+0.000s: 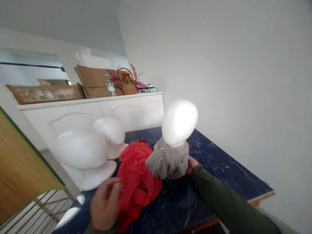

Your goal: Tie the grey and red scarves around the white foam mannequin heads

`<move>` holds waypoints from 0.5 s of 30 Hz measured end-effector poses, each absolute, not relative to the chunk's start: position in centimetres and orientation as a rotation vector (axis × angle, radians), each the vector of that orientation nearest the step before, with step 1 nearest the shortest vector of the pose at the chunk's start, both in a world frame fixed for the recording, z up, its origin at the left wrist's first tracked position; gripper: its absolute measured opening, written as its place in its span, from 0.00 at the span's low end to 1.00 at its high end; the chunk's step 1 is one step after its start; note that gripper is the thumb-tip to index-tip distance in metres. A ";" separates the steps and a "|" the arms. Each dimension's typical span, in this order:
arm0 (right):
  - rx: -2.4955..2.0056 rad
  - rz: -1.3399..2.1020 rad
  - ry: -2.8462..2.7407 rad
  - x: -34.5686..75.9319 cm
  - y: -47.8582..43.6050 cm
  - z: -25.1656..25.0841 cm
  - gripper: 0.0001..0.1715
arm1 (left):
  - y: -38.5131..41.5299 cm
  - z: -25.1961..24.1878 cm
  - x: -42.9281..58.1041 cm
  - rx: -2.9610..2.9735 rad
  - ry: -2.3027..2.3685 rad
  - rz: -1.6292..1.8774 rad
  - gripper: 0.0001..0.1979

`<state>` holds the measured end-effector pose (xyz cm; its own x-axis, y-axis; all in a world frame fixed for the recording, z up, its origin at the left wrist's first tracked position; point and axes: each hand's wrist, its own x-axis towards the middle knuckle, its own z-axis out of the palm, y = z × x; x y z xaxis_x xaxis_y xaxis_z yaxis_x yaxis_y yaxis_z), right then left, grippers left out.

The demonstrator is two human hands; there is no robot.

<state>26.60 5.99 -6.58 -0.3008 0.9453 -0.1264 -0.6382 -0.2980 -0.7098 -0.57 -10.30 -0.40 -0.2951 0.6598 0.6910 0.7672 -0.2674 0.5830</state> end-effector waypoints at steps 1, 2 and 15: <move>-0.654 1.830 -0.666 26.4 5.3 -6.5 0.14 | -10.5 0.2 2.1 -2.147 -1.837 -1.391 0.13; -0.647 1.846 -0.670 26.3 4.6 -6.5 0.13 | -10.4 0.6 4.6 -2.400 -1.806 -1.169 0.14; -0.813 1.329 -1.201 32.0 6.4 -7.8 0.22 | -3.2 1.0 9.4 -2.526 -1.675 -2.176 0.14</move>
